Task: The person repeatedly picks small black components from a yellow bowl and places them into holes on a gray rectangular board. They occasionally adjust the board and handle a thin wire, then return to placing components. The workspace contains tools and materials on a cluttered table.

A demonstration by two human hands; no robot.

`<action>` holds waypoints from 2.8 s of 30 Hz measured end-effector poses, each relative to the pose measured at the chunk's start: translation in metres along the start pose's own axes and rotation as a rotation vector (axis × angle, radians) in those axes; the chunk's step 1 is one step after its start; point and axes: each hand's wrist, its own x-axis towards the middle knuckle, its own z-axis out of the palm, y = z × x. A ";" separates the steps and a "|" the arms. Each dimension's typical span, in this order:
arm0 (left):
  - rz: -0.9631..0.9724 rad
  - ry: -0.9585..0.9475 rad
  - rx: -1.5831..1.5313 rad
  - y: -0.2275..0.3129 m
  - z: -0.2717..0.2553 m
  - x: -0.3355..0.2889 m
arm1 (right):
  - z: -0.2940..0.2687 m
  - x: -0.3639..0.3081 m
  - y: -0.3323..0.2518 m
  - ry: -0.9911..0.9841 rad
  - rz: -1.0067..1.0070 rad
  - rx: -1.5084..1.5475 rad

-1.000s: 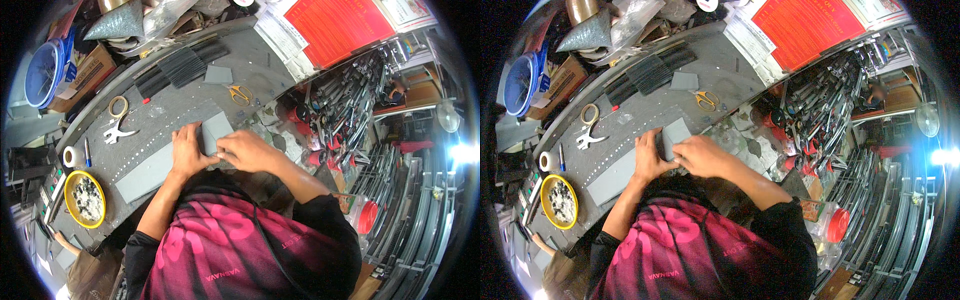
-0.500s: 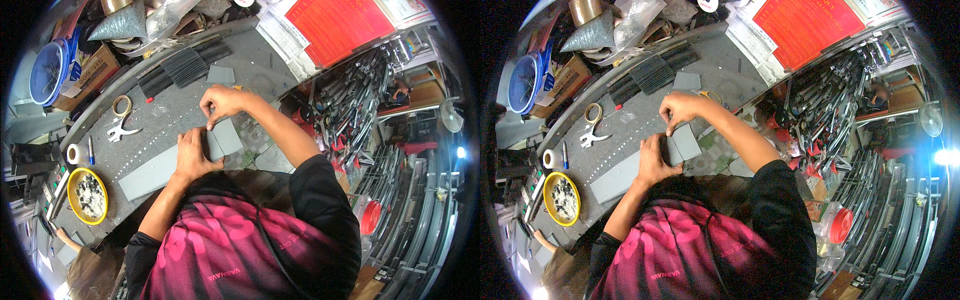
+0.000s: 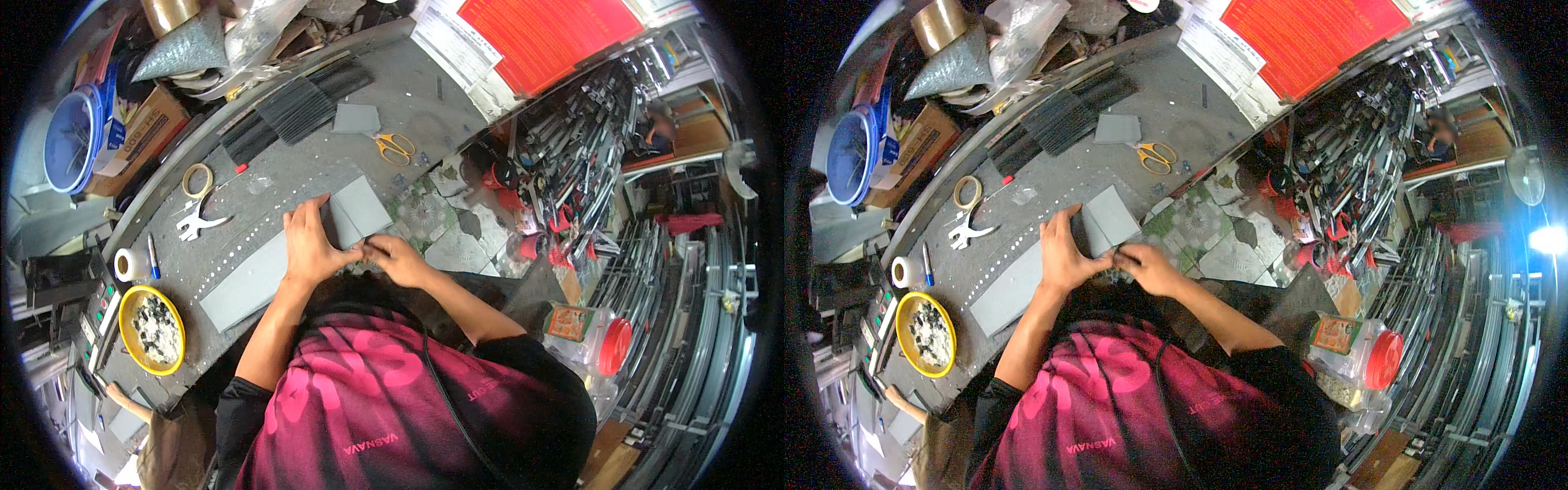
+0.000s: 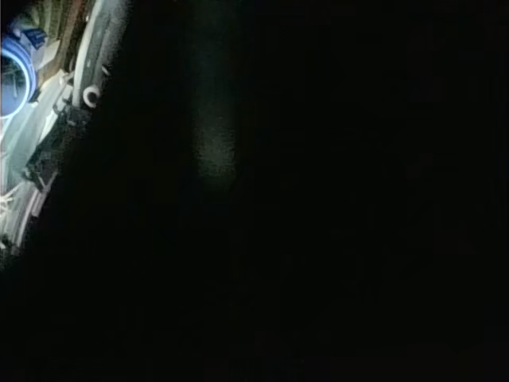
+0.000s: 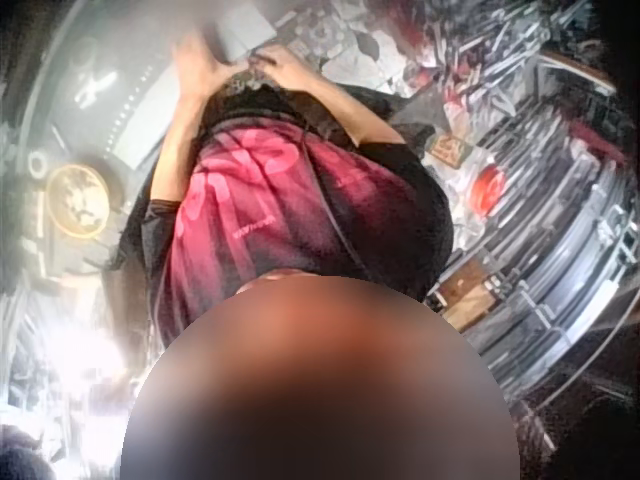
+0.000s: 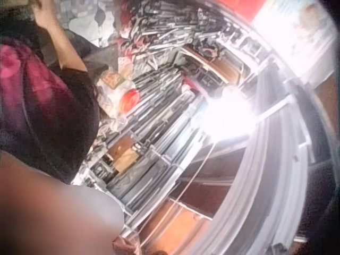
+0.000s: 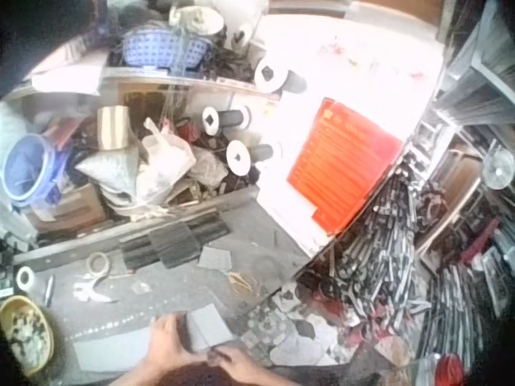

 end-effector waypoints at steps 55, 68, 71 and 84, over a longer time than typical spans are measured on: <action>-0.040 -0.160 0.003 0.006 0.007 -0.013 | -0.105 0.122 -0.153 -0.448 -0.353 -0.589; -0.035 -0.032 -0.058 -0.005 0.003 -0.003 | -0.020 0.043 0.035 -0.121 0.261 0.399; -0.019 -0.028 -0.076 -0.012 0.011 -0.002 | -0.043 0.000 -0.023 -0.199 0.046 -0.168; -0.036 -0.059 -0.097 -0.001 -0.006 -0.007 | -0.107 0.220 -0.101 -0.683 -0.289 -0.337</action>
